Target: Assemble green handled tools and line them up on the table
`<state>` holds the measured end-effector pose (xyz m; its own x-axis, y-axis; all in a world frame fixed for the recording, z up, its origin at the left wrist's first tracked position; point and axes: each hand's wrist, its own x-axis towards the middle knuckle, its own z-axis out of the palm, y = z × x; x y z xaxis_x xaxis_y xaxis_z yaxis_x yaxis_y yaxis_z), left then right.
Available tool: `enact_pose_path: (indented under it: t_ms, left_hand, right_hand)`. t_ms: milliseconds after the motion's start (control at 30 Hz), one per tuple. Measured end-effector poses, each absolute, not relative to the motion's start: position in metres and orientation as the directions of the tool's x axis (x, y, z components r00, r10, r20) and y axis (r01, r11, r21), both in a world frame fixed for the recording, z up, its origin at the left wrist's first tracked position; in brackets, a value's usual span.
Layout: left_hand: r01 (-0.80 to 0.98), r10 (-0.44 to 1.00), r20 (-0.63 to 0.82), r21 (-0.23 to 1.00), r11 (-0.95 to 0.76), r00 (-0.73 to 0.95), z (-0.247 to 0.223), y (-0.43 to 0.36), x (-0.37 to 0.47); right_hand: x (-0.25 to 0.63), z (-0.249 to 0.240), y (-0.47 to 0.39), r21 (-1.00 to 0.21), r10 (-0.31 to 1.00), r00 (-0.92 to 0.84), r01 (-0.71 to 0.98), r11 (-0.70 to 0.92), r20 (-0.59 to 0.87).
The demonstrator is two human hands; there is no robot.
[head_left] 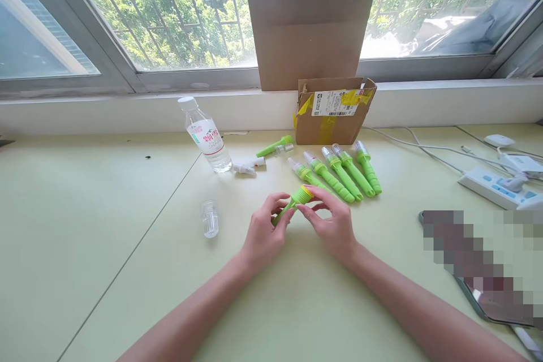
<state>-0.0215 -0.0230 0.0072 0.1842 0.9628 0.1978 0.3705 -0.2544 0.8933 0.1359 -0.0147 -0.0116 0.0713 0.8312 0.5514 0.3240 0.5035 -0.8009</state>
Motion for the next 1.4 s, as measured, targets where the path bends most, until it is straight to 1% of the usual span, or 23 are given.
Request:
enact_pose_path:
  t_ms: [67, 133, 233, 533, 800, 1000, 1267, 1400]
  left_hand:
    - [0.267, 0.974, 0.096, 0.952, -0.150, 0.205, 0.012, -0.023, -0.020]
    - [0.176, 0.972, 0.019, 0.982, -0.062, 0.235, 0.016, -0.023, -0.019]
    - [0.105, 0.968, -0.033, 0.994, 0.007, 0.247, 0.018, -0.022, -0.019]
    - [0.052, 0.966, -0.086, 0.996, 0.076, 0.246, 0.017, -0.022, -0.018]
    - [-0.078, 0.915, -0.180, 0.972, 0.222, 0.361, 0.020, -0.019, -0.022]
    - [-0.083, 0.906, -0.184, 0.969, 0.231, 0.380, 0.022, -0.020, -0.023]
    - [-0.118, 0.896, -0.180, 0.962, 0.246, 0.405, 0.024, -0.020, -0.025]
    - [-0.091, 0.897, -0.186, 0.966, 0.241, 0.400, 0.024, -0.019, -0.026]
  right_hand:
    - [0.136, -0.011, -0.015, -0.789, 0.821, 0.064, 0.331, 0.518, 0.567]
    - [0.136, -0.011, -0.015, -0.785, 0.817, 0.065, 0.329, 0.524, 0.573]
    - [0.135, -0.010, -0.016, -0.798, 0.826, 0.073, 0.318, 0.512, 0.559]
    - [0.136, -0.010, -0.015, -0.821, 0.841, 0.087, 0.292, 0.492, 0.534]
    - [0.136, -0.008, -0.016, -0.805, 0.835, 0.041, 0.295, 0.515, 0.549]
    - [0.138, -0.008, -0.015, -0.802, 0.826, 0.064, 0.290, 0.522, 0.560]
    - [0.135, -0.009, -0.017, -0.817, 0.841, 0.039, 0.264, 0.512, 0.540]
    - [0.135, -0.008, -0.018, -0.819, 0.838, 0.059, 0.259, 0.512, 0.542]
